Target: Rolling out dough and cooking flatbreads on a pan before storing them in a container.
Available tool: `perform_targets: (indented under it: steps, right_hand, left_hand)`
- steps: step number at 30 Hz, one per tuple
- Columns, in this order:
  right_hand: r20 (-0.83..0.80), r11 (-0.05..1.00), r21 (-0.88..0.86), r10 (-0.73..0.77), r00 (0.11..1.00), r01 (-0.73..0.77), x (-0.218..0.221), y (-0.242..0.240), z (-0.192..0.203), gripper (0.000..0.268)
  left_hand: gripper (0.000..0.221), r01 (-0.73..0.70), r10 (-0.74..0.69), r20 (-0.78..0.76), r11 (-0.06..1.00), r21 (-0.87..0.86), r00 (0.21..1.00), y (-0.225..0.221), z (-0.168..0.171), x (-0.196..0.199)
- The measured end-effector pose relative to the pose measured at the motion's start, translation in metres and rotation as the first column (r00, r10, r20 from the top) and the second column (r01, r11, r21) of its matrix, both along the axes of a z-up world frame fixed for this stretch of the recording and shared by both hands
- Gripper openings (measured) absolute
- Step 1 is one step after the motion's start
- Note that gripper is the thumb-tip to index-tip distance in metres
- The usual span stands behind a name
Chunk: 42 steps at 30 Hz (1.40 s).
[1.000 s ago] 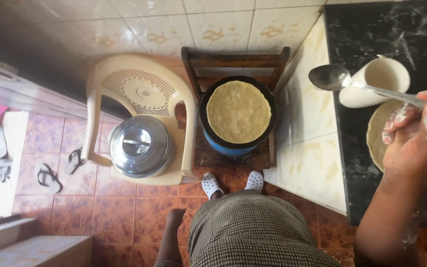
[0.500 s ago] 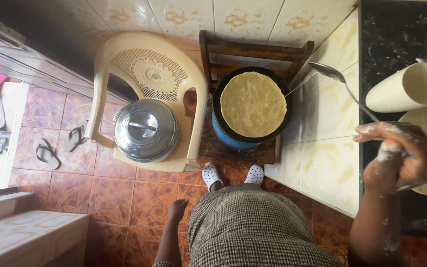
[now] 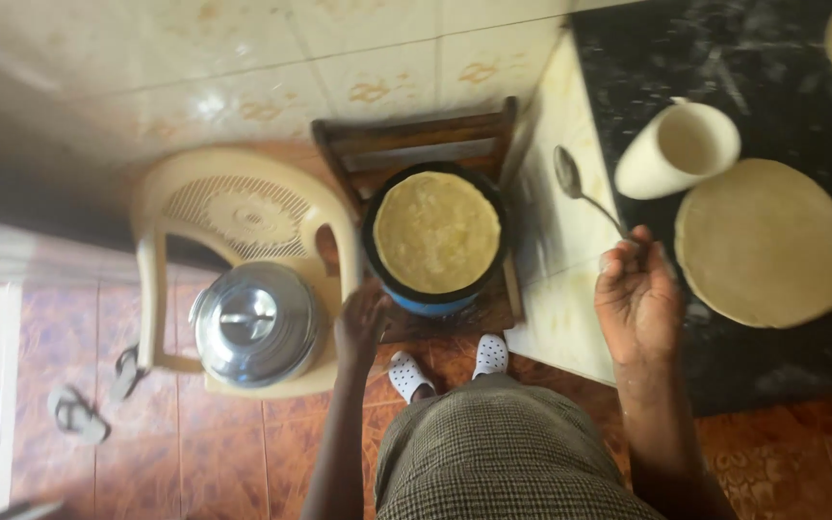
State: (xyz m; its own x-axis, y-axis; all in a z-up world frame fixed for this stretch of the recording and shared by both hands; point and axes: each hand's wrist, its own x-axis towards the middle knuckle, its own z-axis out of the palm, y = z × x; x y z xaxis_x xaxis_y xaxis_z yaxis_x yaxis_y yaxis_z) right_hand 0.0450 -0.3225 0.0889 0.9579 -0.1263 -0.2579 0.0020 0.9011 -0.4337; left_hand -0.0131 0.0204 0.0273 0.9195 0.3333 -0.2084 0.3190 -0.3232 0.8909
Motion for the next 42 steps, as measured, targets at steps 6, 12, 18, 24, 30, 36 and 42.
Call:
perform_targets:
  steps: [6,12,18,24,30,36,42]
  right_hand:
    - [0.299,0.586,-0.602,-0.464,0.834,0.542,-0.007,-0.09,0.041,0.045]
    - [0.441,0.252,-0.839,-0.204,0.874,0.482,0.033,-0.114,0.068,0.033]
    - [0.378,-0.36,-0.852,0.079,0.923,0.38,0.06,-0.104,0.087,0.017]
    - [0.21,0.24,-0.944,-0.093,0.973,0.227,0.052,-0.114,0.057,0.028]
    - [0.279,0.503,-0.766,-0.301,0.912,0.4,0.046,-0.139,0.028,0.027]
    - [0.358,0.417,-0.778,-0.321,0.877,0.47,0.048,-0.132,0.04,0.03]
    - [0.149,0.549,-0.74,-0.429,0.891,0.389,0.046,-0.11,0.075,0.025]
  left_hand:
    - [0.073,0.498,-0.398,0.517,0.865,-0.064,0.758,-0.131,0.066,0.13]
    - [0.143,0.697,-0.495,0.626,0.709,-0.111,0.603,-0.261,0.062,0.203]
    - [0.105,0.62,-0.436,0.743,0.784,0.036,0.508,-0.291,0.058,0.193]
    - [0.096,0.539,-0.461,0.828,0.807,0.241,0.32,-0.301,0.055,0.183]
    - [0.098,0.577,-0.386,0.766,0.816,0.024,0.514,-0.31,0.06,0.185]
    - [0.102,0.568,-0.375,0.633,0.813,-0.128,0.678,-0.313,0.064,0.184]
    - [0.121,0.624,-0.539,0.534,0.781,0.027,0.652,-0.302,0.056,0.19]
